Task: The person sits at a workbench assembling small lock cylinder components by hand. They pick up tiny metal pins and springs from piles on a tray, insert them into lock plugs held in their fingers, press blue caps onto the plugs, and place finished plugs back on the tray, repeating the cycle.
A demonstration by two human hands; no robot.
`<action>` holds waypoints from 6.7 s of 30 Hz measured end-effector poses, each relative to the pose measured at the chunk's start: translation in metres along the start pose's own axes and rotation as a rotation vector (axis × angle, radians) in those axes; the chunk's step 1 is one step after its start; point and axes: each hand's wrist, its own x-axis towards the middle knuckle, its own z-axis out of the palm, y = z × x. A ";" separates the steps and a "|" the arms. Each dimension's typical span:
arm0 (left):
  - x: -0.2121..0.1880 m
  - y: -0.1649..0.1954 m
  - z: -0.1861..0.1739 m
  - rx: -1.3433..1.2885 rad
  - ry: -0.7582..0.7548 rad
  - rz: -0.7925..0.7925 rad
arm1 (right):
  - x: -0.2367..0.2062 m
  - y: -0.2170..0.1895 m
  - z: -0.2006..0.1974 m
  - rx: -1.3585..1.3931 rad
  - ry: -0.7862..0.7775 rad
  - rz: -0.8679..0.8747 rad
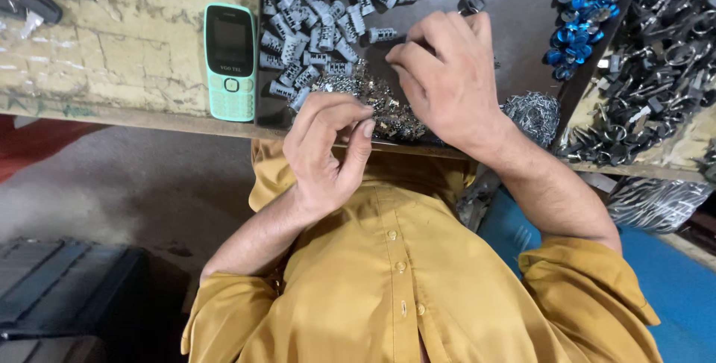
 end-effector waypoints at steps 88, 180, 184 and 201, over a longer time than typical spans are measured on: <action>-0.036 0.032 0.052 -0.703 -0.455 -0.599 | -0.121 -0.049 -0.034 0.607 0.324 0.251; -0.051 0.033 0.092 -0.976 -0.394 -0.813 | -0.150 -0.047 -0.017 0.381 0.420 0.492; -0.051 0.032 0.092 -1.051 -0.387 -0.856 | -0.149 -0.047 -0.016 0.371 0.424 0.593; -0.045 0.025 0.087 -0.846 -0.453 -0.698 | -0.145 -0.041 -0.020 0.420 0.462 0.283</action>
